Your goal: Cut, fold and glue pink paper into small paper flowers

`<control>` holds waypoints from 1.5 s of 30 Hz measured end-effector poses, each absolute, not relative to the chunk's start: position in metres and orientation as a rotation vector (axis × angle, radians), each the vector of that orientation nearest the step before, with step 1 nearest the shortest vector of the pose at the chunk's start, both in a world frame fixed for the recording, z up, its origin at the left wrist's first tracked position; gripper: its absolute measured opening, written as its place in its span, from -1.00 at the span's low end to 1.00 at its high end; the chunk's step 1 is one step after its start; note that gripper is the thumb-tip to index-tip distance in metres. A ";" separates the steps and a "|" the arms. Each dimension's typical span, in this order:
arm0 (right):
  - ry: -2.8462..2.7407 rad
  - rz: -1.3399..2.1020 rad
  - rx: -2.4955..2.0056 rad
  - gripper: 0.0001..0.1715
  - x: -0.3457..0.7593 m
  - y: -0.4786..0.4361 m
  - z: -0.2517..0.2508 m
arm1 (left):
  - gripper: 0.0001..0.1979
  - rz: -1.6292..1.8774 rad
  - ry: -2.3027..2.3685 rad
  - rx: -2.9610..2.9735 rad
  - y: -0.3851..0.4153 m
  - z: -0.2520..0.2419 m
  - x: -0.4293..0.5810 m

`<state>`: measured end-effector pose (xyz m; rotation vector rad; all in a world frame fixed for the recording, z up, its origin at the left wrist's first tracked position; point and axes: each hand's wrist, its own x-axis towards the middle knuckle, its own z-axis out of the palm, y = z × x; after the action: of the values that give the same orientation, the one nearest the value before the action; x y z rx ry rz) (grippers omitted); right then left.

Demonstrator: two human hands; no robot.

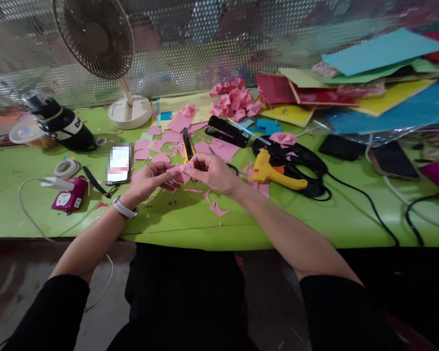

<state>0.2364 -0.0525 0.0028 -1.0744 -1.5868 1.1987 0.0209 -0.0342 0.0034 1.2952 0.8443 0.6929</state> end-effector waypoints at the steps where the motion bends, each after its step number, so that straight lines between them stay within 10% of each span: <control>1: -1.587 1.199 -1.076 -0.63 0.237 -0.052 0.002 | -0.57 0.683 0.852 1.279 -0.034 0.005 0.020; 31: -1.472 1.518 -1.068 -0.69 0.238 -0.051 0.004 | -0.58 0.521 0.862 1.203 -0.024 0.020 0.002; 45: -1.016 0.912 -1.095 -0.79 0.303 -0.031 0.043 | -0.59 0.963 1.088 1.137 -0.001 0.028 -0.016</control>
<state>0.3029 -0.0312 0.0430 -1.0949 -1.0159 0.9121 -0.0165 -0.0012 0.0282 1.1372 1.0881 0.9634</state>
